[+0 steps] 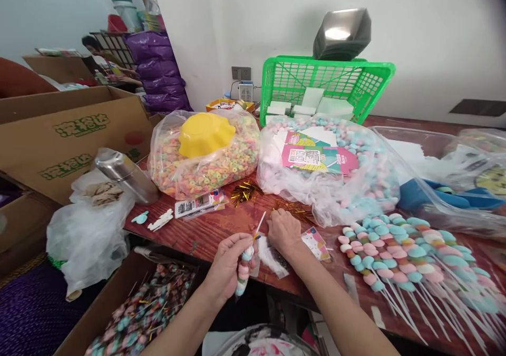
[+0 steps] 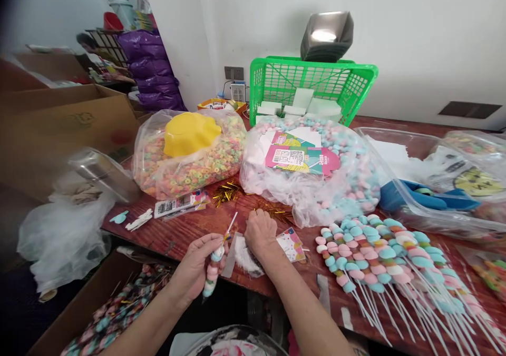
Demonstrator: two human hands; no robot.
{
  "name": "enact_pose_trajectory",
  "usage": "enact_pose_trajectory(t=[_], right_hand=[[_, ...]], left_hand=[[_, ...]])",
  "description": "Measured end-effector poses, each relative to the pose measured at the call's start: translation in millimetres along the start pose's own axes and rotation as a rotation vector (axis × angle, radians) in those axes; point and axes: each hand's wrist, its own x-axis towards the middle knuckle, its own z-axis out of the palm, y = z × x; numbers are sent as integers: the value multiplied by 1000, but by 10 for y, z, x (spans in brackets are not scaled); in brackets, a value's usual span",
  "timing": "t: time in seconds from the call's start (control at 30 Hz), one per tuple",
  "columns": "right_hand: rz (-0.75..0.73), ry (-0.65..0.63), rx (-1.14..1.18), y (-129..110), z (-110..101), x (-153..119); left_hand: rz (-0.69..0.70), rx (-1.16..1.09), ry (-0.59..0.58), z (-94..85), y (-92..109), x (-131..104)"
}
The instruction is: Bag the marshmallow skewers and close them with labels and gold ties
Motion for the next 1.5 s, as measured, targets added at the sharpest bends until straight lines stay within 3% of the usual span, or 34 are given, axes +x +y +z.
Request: enact_pose_trajectory(t=[0.13, 0.23, 0.37, 0.47, 0.57, 0.67, 0.77, 0.9, 1.07, 1.33, 1.43, 1.5], right_hand=[[-35, -17, 80, 106, 22, 53], [-94, -9, 212, 333, -189, -2], [-142, 49, 408, 515, -522, -144], [-159, 84, 526, 430, -717, -267], [-248, 96, 606, 188, -827, -379], [-469, 140, 466, -21, -796, -474], [-574, 316, 236, -34, -653, -569], [-528, 402, 210, 161, -509, -684], [-470, 354, 283, 317, -541, -718], [-386, 354, 342, 312, -595, -737], [-361, 439, 393, 292, -555, -794], [-268, 467, 433, 279, -540, -848]], left_hand=[[-11, 28, 36, -107, 86, -40], [-26, 34, 26, -138, 117, -40], [-56, 28, -37, -41, 55, -4], [-69, 71, -74, 111, -9, 23], [-78, 131, -124, 294, -44, 48], [-46, 127, -176, 446, -58, 77], [-11, 115, -170, 521, -80, 95], [-23, 99, -195, 540, -150, 74], [-63, 84, -227, 560, -231, 57], [14, 188, -220, 640, -175, 53], [-19, 160, -192, 652, -145, 52], [-33, 144, -188, 658, -141, 53]])
